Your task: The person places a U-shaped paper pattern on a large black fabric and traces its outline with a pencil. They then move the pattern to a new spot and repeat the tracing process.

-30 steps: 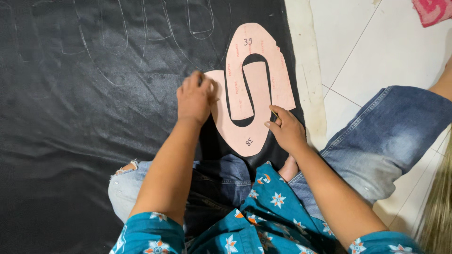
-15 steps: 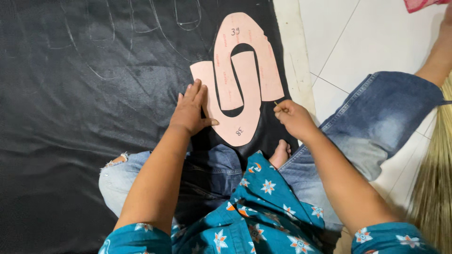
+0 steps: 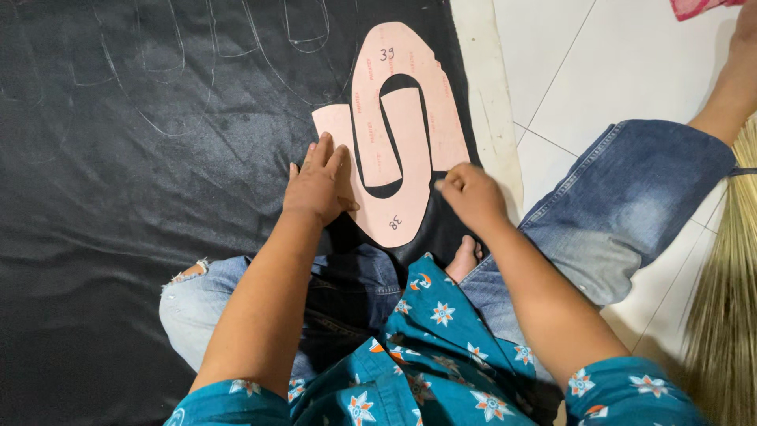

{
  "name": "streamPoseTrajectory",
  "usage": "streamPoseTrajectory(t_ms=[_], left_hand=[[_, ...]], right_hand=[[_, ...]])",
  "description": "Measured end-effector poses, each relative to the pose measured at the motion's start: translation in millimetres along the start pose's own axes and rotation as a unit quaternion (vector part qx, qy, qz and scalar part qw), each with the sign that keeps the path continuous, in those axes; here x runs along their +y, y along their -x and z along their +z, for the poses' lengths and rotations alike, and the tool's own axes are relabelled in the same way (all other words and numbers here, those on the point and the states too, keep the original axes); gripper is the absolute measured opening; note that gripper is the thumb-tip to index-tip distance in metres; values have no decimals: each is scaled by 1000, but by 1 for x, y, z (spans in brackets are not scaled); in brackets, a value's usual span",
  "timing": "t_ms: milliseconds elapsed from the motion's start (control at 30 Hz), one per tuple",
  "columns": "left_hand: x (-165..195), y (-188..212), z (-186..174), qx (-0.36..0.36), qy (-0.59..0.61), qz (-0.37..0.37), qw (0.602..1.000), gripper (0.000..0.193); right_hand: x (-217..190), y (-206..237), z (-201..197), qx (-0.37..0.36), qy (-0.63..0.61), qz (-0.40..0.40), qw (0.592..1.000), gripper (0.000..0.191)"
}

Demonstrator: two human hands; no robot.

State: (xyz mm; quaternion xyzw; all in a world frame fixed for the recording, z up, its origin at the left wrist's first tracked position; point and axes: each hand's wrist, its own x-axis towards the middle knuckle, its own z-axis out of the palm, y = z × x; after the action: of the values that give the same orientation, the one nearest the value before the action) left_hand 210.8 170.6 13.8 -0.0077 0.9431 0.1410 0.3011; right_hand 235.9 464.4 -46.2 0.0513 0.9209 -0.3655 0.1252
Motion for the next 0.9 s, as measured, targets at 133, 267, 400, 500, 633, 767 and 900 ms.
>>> streamPoseTrajectory(t_ms=[133, 267, 400, 500, 633, 767, 900], left_hand=[[0, 1, -1, -1, 11, 1, 1000, 114], [-5, 4, 0, 5, 34, 7, 999, 115], [-7, 3, 1, 2, 50, 7, 999, 121], [-6, 0, 1, -3, 44, 6, 999, 123], [-7, 1, 0, -6, 46, 6, 999, 123], [-7, 1, -3, -4, 52, 7, 999, 125], [-6, 2, -5, -9, 53, 0, 999, 125]], right_hand=[[-7, 6, 5, 5, 43, -27, 999, 28], [3, 1, -4, -7, 93, 85, 992, 37], [21, -5, -15, 44, 70, 81, 993, 34], [30, -20, -20, 220, 130, -68, 964, 33], [25, -47, -16, 196, 77, -3, 977, 38], [10, -65, -11, 195, 76, -1, 978, 36], [0, -76, -7, 170, 93, 33, 981, 35]])
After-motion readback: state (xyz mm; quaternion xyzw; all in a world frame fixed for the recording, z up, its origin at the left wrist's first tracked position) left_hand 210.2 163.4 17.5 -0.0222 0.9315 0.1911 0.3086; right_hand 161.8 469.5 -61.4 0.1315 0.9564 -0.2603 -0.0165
